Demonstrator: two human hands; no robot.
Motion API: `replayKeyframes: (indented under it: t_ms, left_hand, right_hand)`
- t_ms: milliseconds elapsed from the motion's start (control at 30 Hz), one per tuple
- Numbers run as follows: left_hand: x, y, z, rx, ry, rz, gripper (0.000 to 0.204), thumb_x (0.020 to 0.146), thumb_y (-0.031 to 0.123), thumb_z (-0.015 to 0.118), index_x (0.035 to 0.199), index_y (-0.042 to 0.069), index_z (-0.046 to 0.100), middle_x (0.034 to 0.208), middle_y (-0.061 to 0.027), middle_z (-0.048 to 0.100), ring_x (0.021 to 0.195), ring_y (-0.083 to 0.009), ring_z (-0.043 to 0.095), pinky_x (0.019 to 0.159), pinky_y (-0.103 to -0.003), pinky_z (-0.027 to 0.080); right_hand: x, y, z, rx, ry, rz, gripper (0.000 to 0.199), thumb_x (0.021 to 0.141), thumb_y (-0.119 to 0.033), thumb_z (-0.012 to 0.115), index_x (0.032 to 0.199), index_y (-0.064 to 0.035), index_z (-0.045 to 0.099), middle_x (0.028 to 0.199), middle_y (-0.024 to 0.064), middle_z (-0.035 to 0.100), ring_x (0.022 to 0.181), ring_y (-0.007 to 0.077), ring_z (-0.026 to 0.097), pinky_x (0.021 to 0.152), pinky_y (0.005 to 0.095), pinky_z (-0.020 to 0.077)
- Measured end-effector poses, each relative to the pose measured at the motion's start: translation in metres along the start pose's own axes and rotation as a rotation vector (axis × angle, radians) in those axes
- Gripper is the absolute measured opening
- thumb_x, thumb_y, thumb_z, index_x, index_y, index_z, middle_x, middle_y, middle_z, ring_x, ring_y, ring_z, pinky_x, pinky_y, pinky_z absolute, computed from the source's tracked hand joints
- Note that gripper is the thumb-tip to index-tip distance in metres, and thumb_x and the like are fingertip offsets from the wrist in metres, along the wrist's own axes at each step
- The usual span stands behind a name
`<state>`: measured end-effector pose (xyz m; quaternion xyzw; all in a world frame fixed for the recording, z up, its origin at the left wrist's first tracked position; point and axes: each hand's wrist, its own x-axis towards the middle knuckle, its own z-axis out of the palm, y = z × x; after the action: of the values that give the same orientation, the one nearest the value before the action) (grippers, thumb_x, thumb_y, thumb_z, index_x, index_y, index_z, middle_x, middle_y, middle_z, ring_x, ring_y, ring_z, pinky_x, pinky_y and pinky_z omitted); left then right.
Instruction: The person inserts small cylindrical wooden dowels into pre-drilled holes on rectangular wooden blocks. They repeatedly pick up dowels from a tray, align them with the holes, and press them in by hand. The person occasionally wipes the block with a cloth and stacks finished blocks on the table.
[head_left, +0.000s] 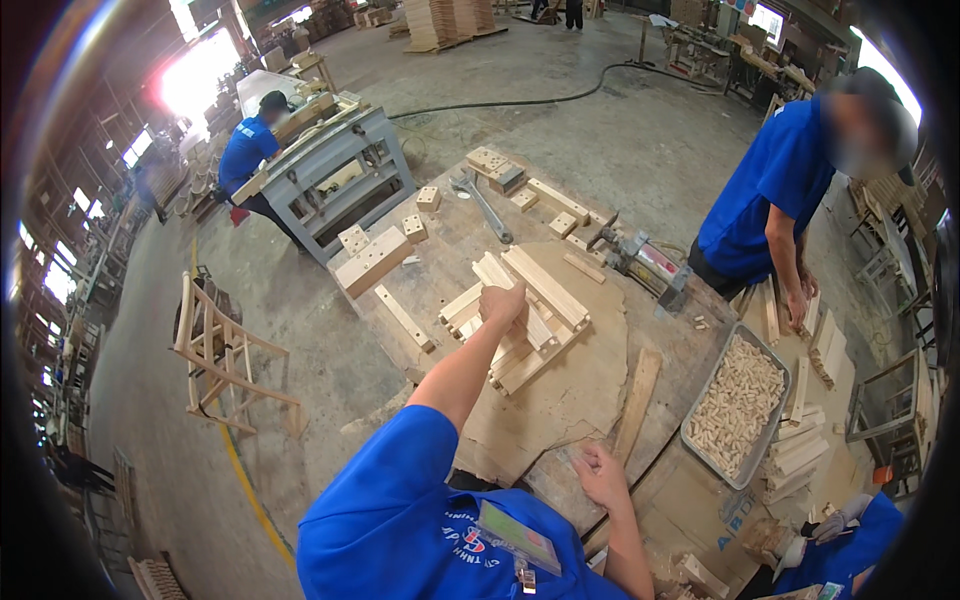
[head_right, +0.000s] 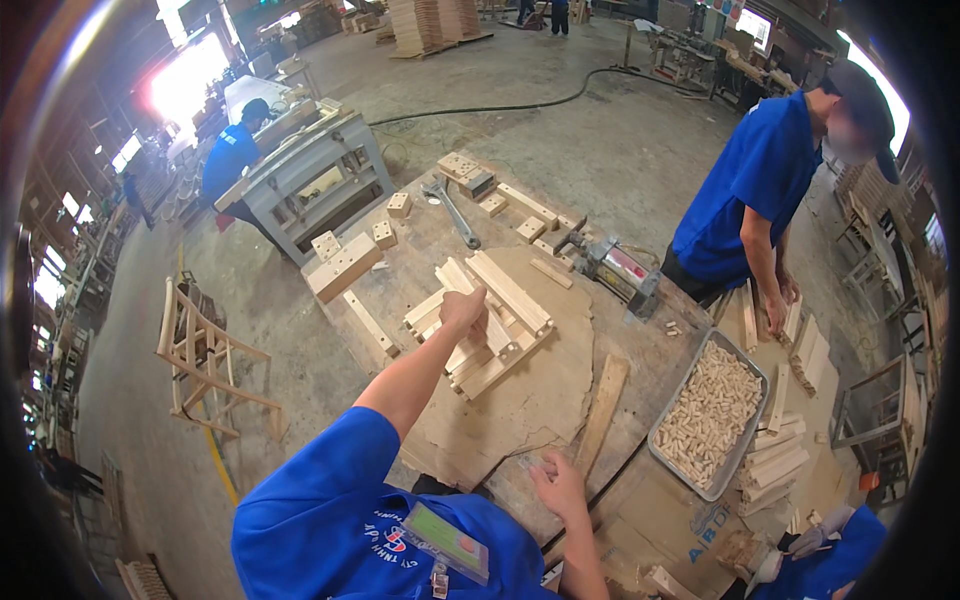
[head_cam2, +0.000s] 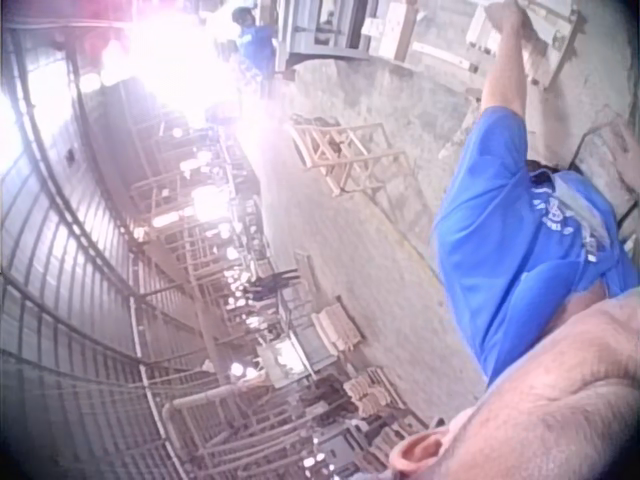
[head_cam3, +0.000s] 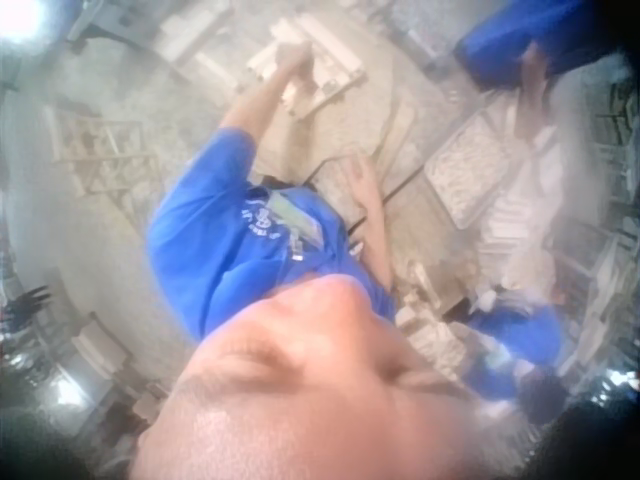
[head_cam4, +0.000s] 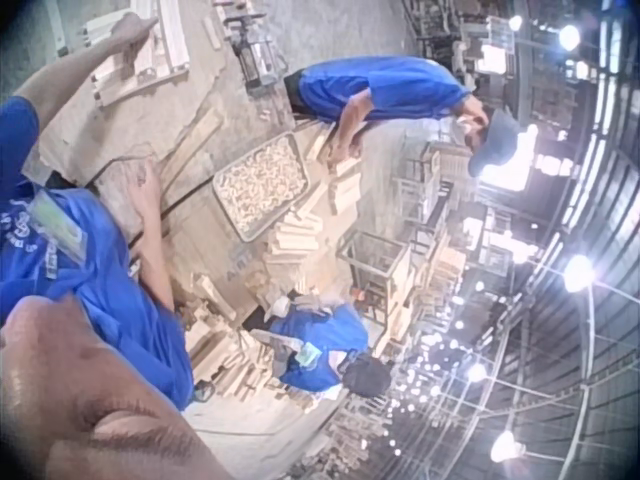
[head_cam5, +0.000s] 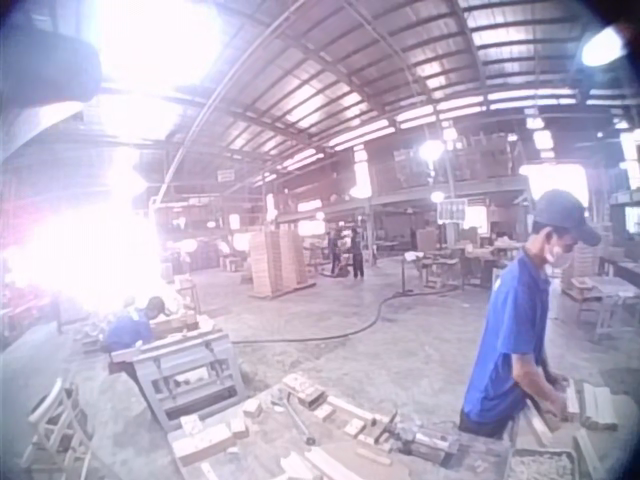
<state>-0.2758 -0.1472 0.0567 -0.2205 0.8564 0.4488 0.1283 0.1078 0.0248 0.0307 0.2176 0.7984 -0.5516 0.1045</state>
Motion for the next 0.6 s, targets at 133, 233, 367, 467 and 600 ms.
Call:
replayKeyframes:
  t_ms: [133, 233, 367, 467, 600]
  left_hand:
    - [-0.002, 0.008, 0.017, 0.023, 0.02, -0.067, 0.09, 0.081, 0.052, 0.078, 0.139, -0.011, 0.051, 0.139, -0.0317, 0.062, 0.126, -0.0421, 0.066, 0.106, -0.05, 0.055]
    - [-0.004, 0.01, 0.025, 0.069, 0.046, -0.066, 0.095, 0.082, 0.051, 0.077, 0.145, -0.011, 0.044, 0.144, -0.0324, 0.056, 0.129, -0.0442, 0.063, 0.11, -0.05, 0.053]
    - [-0.005, 0.011, 0.025, 0.052, 0.065, -0.038, 0.095, 0.083, 0.051, 0.077, 0.146, -0.011, 0.042, 0.144, -0.0326, 0.055, 0.128, -0.0451, 0.064, 0.106, -0.049, 0.056]
    - [-0.015, 0.019, 0.028, -0.005, 0.012, -0.03, 0.091, 0.085, 0.049, 0.076, 0.146, -0.01, 0.042, 0.141, -0.0328, 0.056, 0.121, -0.0439, 0.068, 0.092, -0.047, 0.063]
    - [-0.02, 0.001, 0.017, -0.102, 0.0, 0.006, 0.084, 0.09, 0.046, 0.075, 0.144, -0.009, 0.043, 0.135, -0.0324, 0.059, 0.113, -0.0423, 0.072, 0.076, -0.044, 0.069]
  right_hand:
    - [-0.013, 0.028, 0.004, 0.087, 0.061, 0.042, 0.045, 0.098, -0.021, 0.077, 0.133, 0.003, 0.065, 0.104, 0.0135, 0.075, 0.083, 0.0169, 0.069, 0.073, 0.0316, 0.0554]
    - [-0.015, 0.044, 0.007, 0.186, 0.07, 0.102, 0.042, 0.099, -0.018, 0.076, 0.133, 0.0039, 0.064, 0.097, 0.0092, 0.073, 0.074, 0.0116, 0.064, 0.064, 0.0285, 0.0521]
    - [-0.009, 0.057, 0.012, 0.159, 0.055, 0.116, 0.043, 0.098, -0.018, 0.076, 0.133, 0.0049, 0.064, 0.096, 0.0083, 0.073, 0.073, 0.0112, 0.064, 0.063, 0.0287, 0.0519]
    - [-0.003, 0.059, 0.014, 0.059, 0.085, 0.05, 0.043, 0.097, -0.018, 0.077, 0.132, 0.0047, 0.065, 0.097, 0.0097, 0.074, 0.074, 0.0129, 0.066, 0.064, 0.0298, 0.0533]
    - [-0.005, 0.052, 0.015, -0.072, 0.044, 0.012, 0.045, 0.096, -0.022, 0.077, 0.132, 0.0024, 0.067, 0.104, 0.0165, 0.077, 0.087, 0.0213, 0.073, 0.077, 0.0344, 0.0569]
